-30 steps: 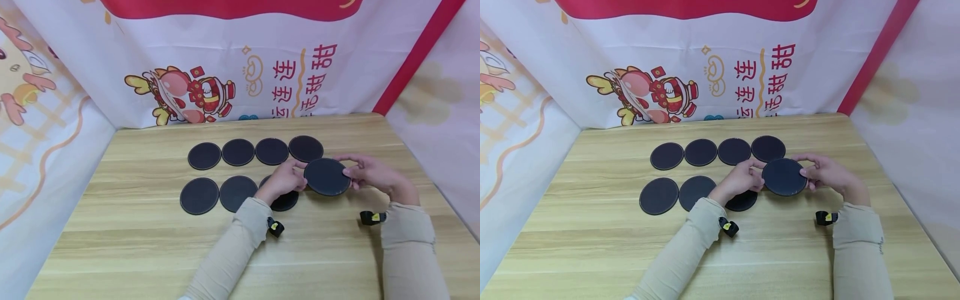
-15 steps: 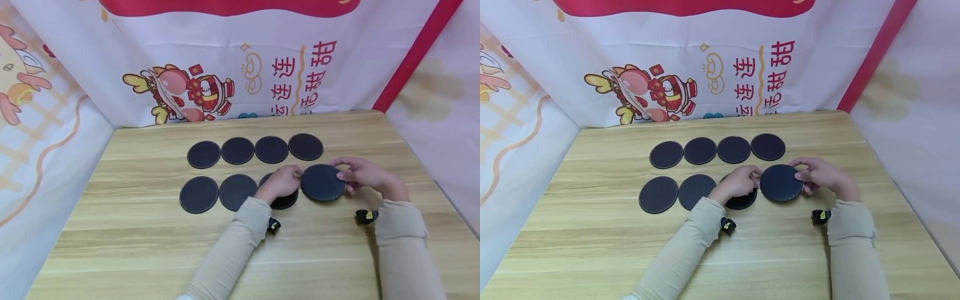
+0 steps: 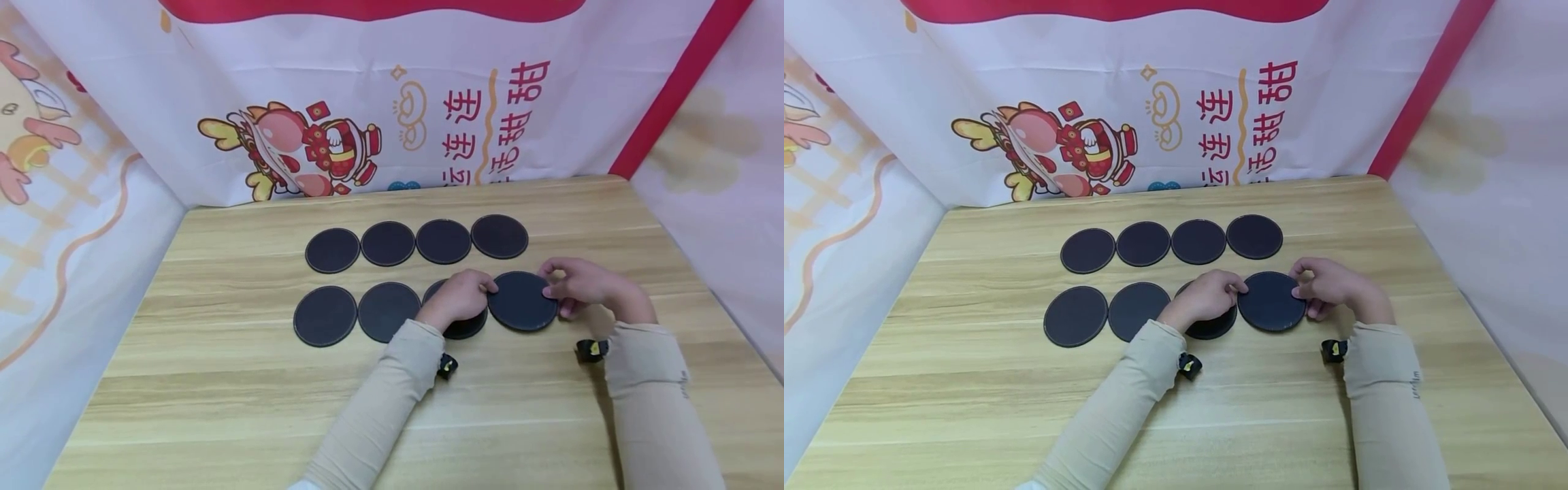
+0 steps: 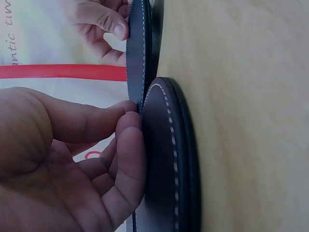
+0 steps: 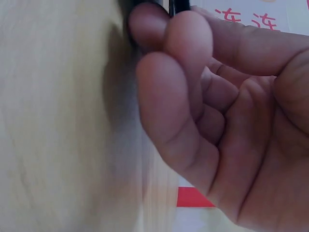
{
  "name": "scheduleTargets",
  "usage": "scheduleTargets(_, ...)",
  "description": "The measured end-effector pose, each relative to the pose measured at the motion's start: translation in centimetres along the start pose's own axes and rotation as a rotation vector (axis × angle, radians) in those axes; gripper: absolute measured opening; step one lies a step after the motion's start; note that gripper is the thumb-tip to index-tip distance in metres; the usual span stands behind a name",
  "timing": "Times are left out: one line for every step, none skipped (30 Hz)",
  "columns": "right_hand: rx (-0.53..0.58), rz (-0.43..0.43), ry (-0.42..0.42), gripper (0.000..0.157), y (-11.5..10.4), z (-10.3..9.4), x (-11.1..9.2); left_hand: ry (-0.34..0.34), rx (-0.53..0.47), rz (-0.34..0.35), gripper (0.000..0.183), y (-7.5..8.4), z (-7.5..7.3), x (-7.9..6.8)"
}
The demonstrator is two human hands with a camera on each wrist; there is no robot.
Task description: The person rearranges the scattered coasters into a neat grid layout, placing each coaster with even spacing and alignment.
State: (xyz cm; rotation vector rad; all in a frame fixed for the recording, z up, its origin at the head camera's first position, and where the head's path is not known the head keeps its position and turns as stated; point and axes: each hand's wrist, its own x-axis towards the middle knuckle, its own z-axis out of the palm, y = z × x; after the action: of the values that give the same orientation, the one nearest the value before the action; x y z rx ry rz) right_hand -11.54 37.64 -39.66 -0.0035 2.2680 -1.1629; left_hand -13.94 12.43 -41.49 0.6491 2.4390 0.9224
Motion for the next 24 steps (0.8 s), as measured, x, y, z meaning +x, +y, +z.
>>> scheduleTargets(-0.007,0.001,-0.005,0.030,-0.05,0.05,0.00,-0.002,-0.003,-0.004,0.041,0.04,-0.03,-0.03)
scheduleTargets(-0.014,0.003,-0.008,0.027,-0.08,0.09,0.01,-0.004,-0.006,-0.009,0.041,0.09,-0.05,-0.08)
scheduleTargets(-0.023,0.004,-0.010,0.026,-0.13,0.14,0.02,-0.004,-0.007,-0.013,0.040,0.14,-0.07,-0.12)
scheduleTargets(-0.034,0.004,-0.008,0.024,-0.20,0.20,0.02,-0.006,-0.008,-0.016,0.040,0.18,-0.08,-0.15)
scheduleTargets(-0.051,0.004,-0.002,0.022,-0.24,0.24,0.03,-0.007,-0.007,-0.019,0.039,0.23,-0.08,-0.18)
scheduleTargets(-0.066,0.005,0.004,0.020,-0.28,0.29,0.04,-0.008,-0.006,-0.020,0.039,0.27,-0.08,-0.20)
scheduleTargets(-0.077,0.007,0.008,0.019,-0.31,0.32,0.06,-0.009,-0.004,-0.020,0.039,0.29,-0.07,-0.20)
scheduleTargets(-0.090,0.006,0.014,0.018,-0.33,0.33,0.07,-0.008,-0.002,-0.019,0.039,0.31,-0.07,-0.21)
scheduleTargets(-0.104,0.003,0.021,0.016,-0.35,0.34,0.07,-0.008,0.002,-0.017,0.039,0.33,-0.06,-0.20)
scheduleTargets(-0.116,-0.002,0.028,0.015,-0.36,0.31,0.06,-0.009,0.003,-0.015,0.039,0.34,-0.06,-0.20)
scheduleTargets(-0.127,-0.007,0.035,0.014,-0.35,0.26,0.04,-0.010,0.004,-0.013,0.038,0.36,-0.06,-0.21)
scheduleTargets(-0.136,-0.012,0.040,0.013,-0.35,0.24,0.01,-0.010,0.005,-0.010,0.038,0.37,-0.07,-0.21)
scheduleTargets(-0.143,-0.017,0.044,0.012,-0.34,0.21,-0.03,-0.011,0.007,-0.009,0.038,0.38,-0.08,-0.21)
scheduleTargets(-0.152,-0.023,0.050,0.011,-0.34,0.17,-0.07,-0.011,0.009,-0.008,0.038,0.39,-0.09,-0.22)
scheduleTargets(-0.157,-0.028,0.053,0.011,-0.32,0.12,-0.10,-0.013,0.010,-0.007,0.038,0.41,-0.11,-0.24)
scheduleTargets(-0.160,-0.034,0.054,0.010,-0.32,0.07,-0.15,-0.014,0.010,-0.008,0.038,0.42,-0.13,-0.25)
scheduleTargets(-0.160,-0.038,0.054,0.010,-0.32,0.05,-0.19,-0.014,0.011,-0.008,0.038,0.44,-0.14,-0.27)
scheduleTargets(-0.160,-0.041,0.053,0.010,-0.31,0.06,-0.20,-0.015,0.011,-0.009,0.038,0.45,-0.15,-0.29)
scheduleTargets(-0.157,-0.044,0.051,0.009,-0.30,0.04,-0.21,-0.015,0.013,-0.011,0.038,0.47,-0.15,-0.30)
scheduleTargets(-0.155,-0.047,0.049,0.009,-0.29,0.02,-0.21,-0.015,0.013,-0.012,0.038,0.48,-0.16,-0.32)
scheduleTargets(-0.154,-0.049,0.047,0.009,-0.27,-0.01,-0.21,-0.016,0.014,-0.015,0.038,0.49,-0.16,-0.33)
scheduleTargets(-0.152,-0.050,0.045,0.009,-0.27,-0.01,-0.21,-0.016,0.015,-0.017,0.038,0.50,-0.16,-0.35)
scheduleTargets(-0.151,-0.049,0.045,0.009,-0.25,0.00,-0.19,-0.015,0.018,-0.019,0.038,0.51,-0.15,-0.36)
scheduleTargets(-0.151,-0.048,0.044,0.009,-0.23,0.00,-0.17,-0.015,0.021,-0.021,0.038,0.52,-0.15,-0.36)
